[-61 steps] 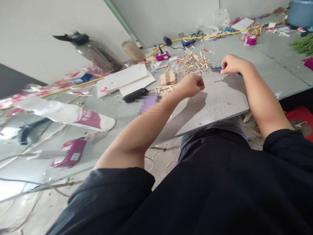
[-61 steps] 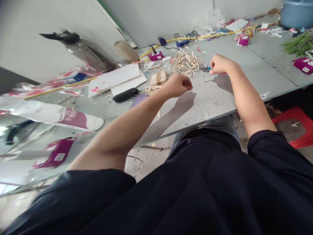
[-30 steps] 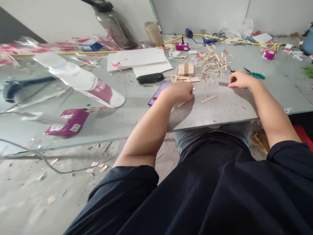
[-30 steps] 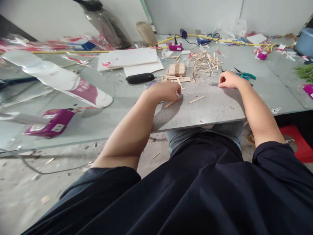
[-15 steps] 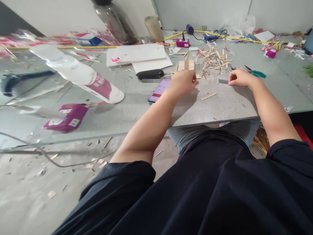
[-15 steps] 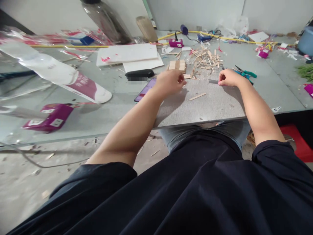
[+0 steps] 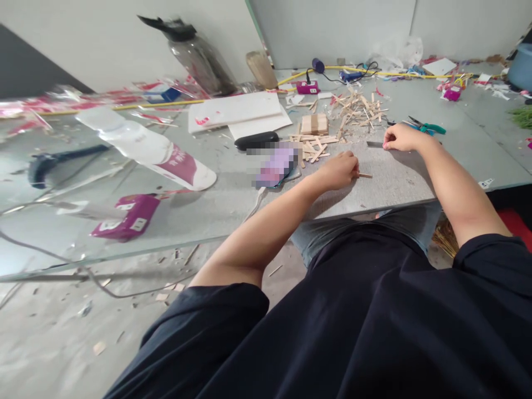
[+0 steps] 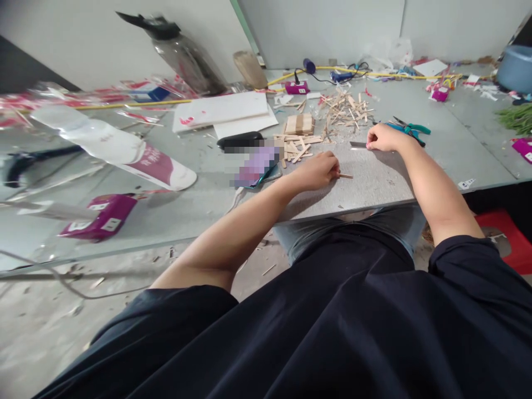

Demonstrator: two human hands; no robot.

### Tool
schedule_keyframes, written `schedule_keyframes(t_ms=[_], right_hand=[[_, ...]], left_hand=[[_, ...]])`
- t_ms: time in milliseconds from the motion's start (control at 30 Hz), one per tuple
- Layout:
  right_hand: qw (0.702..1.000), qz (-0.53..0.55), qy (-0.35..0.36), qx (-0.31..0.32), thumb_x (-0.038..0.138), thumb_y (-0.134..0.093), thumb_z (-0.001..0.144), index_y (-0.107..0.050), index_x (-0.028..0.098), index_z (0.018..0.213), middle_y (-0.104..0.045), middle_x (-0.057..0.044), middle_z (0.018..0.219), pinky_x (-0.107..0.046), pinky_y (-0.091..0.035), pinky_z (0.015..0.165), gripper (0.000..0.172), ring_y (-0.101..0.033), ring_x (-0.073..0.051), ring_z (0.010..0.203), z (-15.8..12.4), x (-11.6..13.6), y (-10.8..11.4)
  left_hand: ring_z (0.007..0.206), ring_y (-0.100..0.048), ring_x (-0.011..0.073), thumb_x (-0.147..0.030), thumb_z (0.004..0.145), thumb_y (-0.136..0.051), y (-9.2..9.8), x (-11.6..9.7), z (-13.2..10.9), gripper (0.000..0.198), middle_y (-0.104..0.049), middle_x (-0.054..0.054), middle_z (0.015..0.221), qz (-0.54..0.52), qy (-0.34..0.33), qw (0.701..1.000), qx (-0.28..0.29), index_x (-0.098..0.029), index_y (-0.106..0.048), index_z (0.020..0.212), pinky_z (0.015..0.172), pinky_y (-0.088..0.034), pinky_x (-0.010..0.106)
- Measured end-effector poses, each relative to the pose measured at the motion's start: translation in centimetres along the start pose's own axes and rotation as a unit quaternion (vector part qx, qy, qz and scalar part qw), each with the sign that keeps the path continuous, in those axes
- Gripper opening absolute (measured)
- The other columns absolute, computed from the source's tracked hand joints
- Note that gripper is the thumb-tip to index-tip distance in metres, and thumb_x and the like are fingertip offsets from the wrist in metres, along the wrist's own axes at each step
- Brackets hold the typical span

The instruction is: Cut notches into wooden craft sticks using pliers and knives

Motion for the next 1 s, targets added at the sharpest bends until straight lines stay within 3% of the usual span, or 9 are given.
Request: schedule_keyframes(t_ms=[133, 300, 467, 567, 633, 733, 1000], right_hand=[[0.999, 0.012, 0.018, -0.029, 0.066, -0.088, 0.094, -0.078, 0.025, 0.098, -0.081, -0.009, 0.097, -0.042, -0.052, 0.08, 0.042, -0.069, -0.026, 0.09, 0.1, 0.7, -0.1], [0.998, 0.03, 0.04, -0.041, 0.062, -0.077, 0.102, -0.073, 0.028, 0.106, -0.08, -0.008, 0.096, -0.043, -0.053, 0.082, 0.034, -0.068, -0.026, 0.089, 0.2, 1.7, -0.5], [0.998, 0.028, 0.051, -0.037, 0.056, -0.079, 0.099, -0.073, 0.028, 0.099, -0.081, -0.01, 0.102, -0.045, -0.054, 0.086, 0.028, -0.068, -0.028, 0.093, 0.4, 2.1, -0.9], [0.997, 0.022, 0.057, -0.039, 0.057, -0.08, 0.098, -0.073, 0.028, 0.098, -0.081, -0.01, 0.102, -0.045, -0.053, 0.085, 0.029, -0.068, -0.028, 0.092, 0.4, 2.1, -0.8], [0.997, 0.019, 0.059, -0.04, 0.061, -0.081, 0.098, -0.074, 0.028, 0.098, -0.081, -0.01, 0.101, -0.044, -0.053, 0.084, 0.033, -0.067, -0.027, 0.091, 0.5, 2.1, -0.8], [0.997, 0.019, 0.059, -0.038, 0.066, -0.081, 0.097, -0.075, 0.028, 0.099, -0.08, -0.009, 0.098, -0.043, -0.053, 0.082, 0.039, -0.067, -0.026, 0.089, 0.5, 2.1, -0.8], [0.997, 0.02, 0.061, -0.044, 0.063, -0.083, 0.097, -0.075, 0.027, 0.098, -0.078, -0.009, 0.094, -0.043, -0.052, 0.083, 0.037, -0.067, -0.026, 0.088, 0.7, 2.3, -0.9]], left_hand=[[0.109, -0.073, 0.032, -0.022, 0.107, -0.063, 0.4, 0.1, -0.1, 0.023, -0.082, 0.014, 0.119, -0.021, 0.023, 0.999, -0.019, -0.023, -0.077, 0.124, 0.093, -0.052, 0.043], [0.111, -0.076, 0.0297, -0.021, 0.104, -0.071, 1.3, 0.7, -0.1, 0.028, -0.086, 0.01, 0.117, -0.048, 0.062, 0.995, -0.06, -0.027, -0.078, 0.13, 0.094, -0.052, 0.041], [0.121, -0.073, 0.0358, -0.04, 0.113, -0.061, 5.2, 5.1, -1.0, 0.029, -0.085, 0.015, 0.131, -0.025, 0.184, 0.968, -0.167, -0.028, -0.079, 0.132, 0.104, -0.052, 0.05], [0.126, -0.07, 0.0376, -0.039, 0.112, -0.056, 7.1, 8.5, -1.9, 0.034, -0.084, 0.018, 0.134, 0.0, 0.249, 0.946, -0.205, -0.027, -0.079, 0.133, 0.107, -0.051, 0.052], [0.127, -0.07, 0.0364, -0.041, 0.112, -0.053, 7.4, 10.2, -2.2, 0.039, -0.083, 0.017, 0.138, 0.035, 0.276, 0.94, -0.196, -0.028, -0.079, 0.137, 0.107, -0.052, 0.05], [0.13, -0.071, 0.0411, -0.039, 0.109, -0.053, 6.9, 11.4, -2.0, 0.042, -0.083, 0.022, 0.137, 0.049, 0.279, 0.943, -0.176, -0.023, -0.083, 0.134, 0.108, -0.053, 0.052], [0.146, -0.063, 0.0482, -0.043, 0.099, -0.074, 5.0, 10.9, -1.3, 0.032, -0.08, 0.024, 0.141, 0.058, 0.245, 0.959, -0.127, -0.021, -0.088, 0.118, 0.121, -0.047, 0.058]])
Point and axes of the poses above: each hand's wrist, its own z-axis towards the middle knuckle, its own y-axis out of the back of the hand, x = y × z, the point moved 8 cm from there along z, towards the middle knuckle
